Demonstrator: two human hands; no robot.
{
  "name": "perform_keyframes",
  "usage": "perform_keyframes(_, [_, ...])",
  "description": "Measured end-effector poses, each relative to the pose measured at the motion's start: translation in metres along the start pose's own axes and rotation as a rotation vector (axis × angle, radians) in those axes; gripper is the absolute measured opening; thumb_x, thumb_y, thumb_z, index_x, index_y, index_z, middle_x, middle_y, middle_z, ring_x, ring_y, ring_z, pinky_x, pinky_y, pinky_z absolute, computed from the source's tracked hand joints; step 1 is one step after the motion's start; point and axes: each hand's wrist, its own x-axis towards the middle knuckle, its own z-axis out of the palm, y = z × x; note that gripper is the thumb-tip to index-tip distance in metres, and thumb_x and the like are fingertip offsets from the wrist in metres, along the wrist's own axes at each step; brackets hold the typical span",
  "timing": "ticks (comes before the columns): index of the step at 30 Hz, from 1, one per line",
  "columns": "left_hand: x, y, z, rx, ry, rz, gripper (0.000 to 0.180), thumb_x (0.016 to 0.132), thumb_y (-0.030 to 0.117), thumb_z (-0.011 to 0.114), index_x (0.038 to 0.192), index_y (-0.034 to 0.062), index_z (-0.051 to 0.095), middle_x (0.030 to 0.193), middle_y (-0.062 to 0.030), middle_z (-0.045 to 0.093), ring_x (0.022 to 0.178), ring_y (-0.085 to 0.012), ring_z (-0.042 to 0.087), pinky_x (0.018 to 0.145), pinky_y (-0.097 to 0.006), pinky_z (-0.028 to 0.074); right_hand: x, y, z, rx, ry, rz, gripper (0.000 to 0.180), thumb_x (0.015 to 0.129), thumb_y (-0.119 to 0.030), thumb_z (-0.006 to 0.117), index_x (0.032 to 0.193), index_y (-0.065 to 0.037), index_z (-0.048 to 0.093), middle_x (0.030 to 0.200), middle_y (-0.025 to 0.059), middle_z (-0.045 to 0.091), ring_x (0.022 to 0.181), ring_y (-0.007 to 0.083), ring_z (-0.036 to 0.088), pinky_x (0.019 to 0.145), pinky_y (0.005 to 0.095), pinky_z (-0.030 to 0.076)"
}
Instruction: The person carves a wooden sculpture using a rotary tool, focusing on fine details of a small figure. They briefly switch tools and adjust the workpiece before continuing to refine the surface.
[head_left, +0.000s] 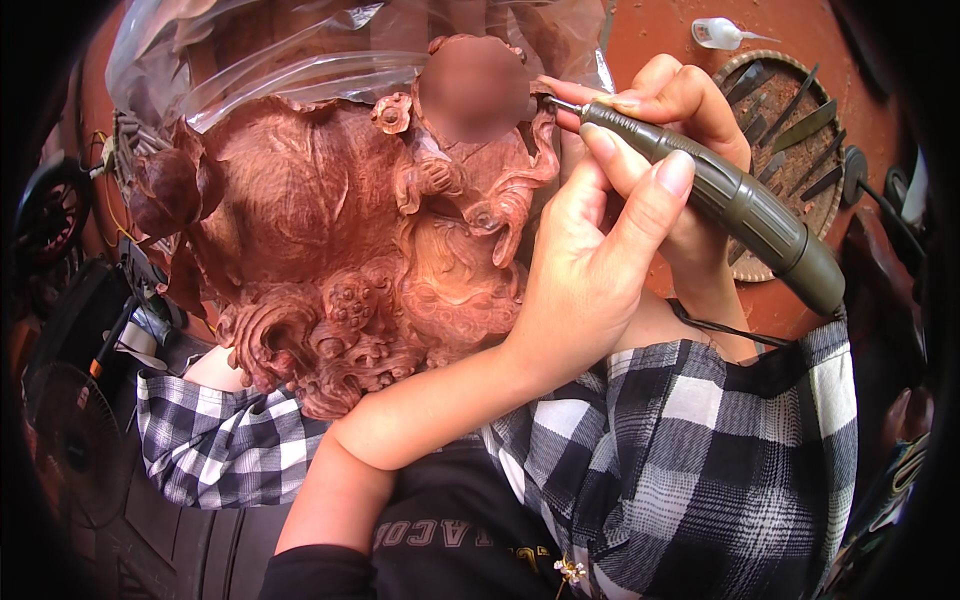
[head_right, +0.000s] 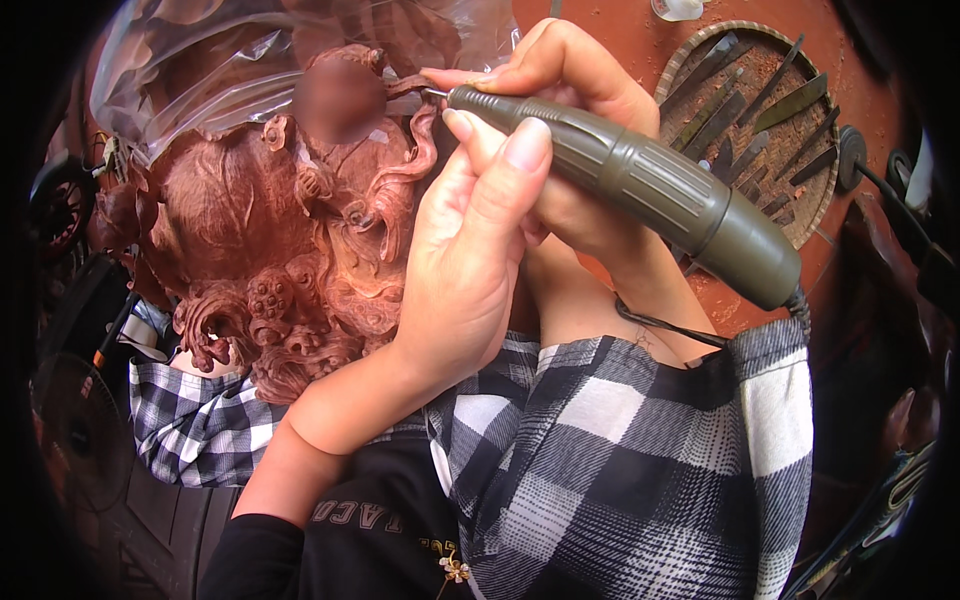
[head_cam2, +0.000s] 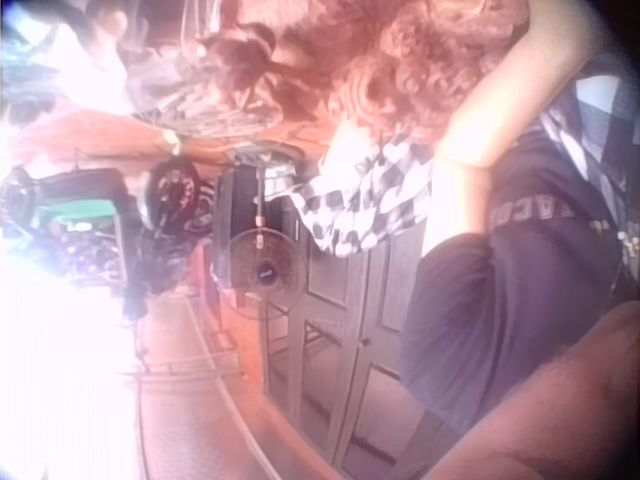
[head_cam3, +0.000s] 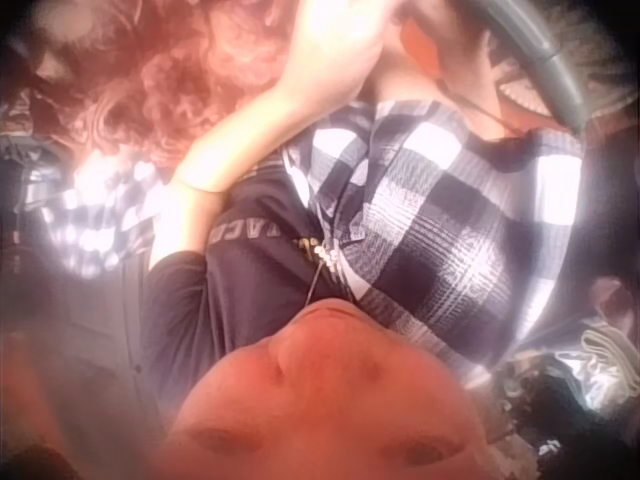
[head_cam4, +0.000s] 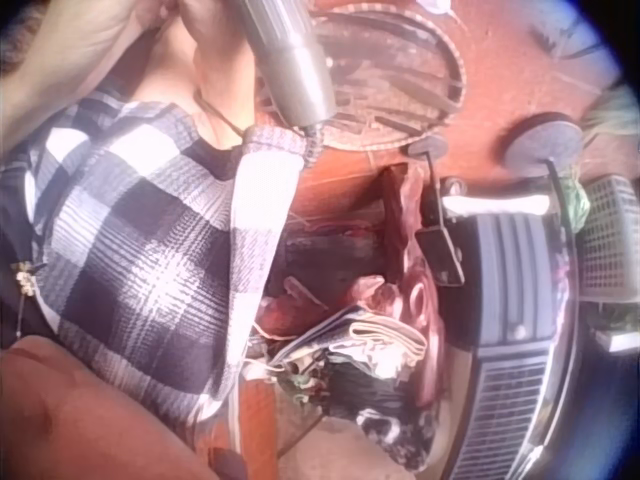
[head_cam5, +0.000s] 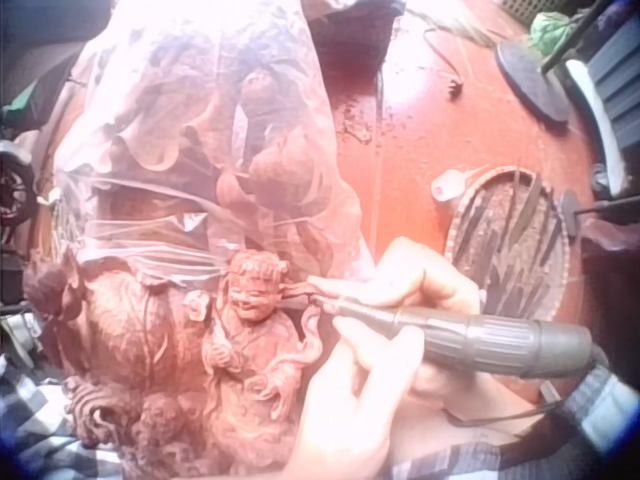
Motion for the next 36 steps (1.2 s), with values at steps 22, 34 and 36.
perform_keyframes(22, [0.0002, 0.0032, -0.0053, 0.048, -0.023, 0.045, 0.023, 0.101, 0.031, 0.052, 0.114, 0.0108, 0.052, 0.097, 0.0065, 0.052, 0.083, -0.0016, 0.043, 0.074, -0.021, 0.036, 0.003, 0.0, 0.0057, 0.051, 0.011, -0.004, 0.018, 0.081, 0.012, 0.064, 0.092, 0.0, 0.056, 0.083, 0.0059, 0.051, 0.08, 0.0139, 0.06, 0.097, 0.0559, 0.051])
perform_keyframes(34, [0.0008, 0.0022, -0.0057, 0.069, -0.037, 0.01, 0.024, 0.102, 0.032, 0.051, 0.114, 0.0109, 0.052, 0.097, 0.0066, 0.051, 0.083, -0.0016, 0.043, 0.076, -0.022, 0.038, 0.0021, 0.002, 0.0032, 0.071, 0.028, 0.014, 0.021, 0.083, 0.008, 0.07, 0.086, -0.002, 0.051, 0.082, 0.0001, 0.05, 0.09, 0.0138, 0.067, 0.097, 0.0438, 0.054])
perform_keyframes(36, [0.0009, 0.0016, -0.0032, 0.043, -0.019, 0.001, 0.024, 0.103, 0.032, 0.05, 0.114, 0.0106, 0.052, 0.098, 0.0063, 0.052, 0.083, -0.0016, 0.043, 0.076, -0.022, 0.038, 0.0017, 0.0018, 0.0038, 0.057, 0.03, 0.025, 0.022, 0.083, 0.008, 0.069, 0.085, -0.002, 0.05, 0.081, -0.0005, 0.048, 0.088, 0.0128, 0.066, 0.098, 0.0455, 0.054])
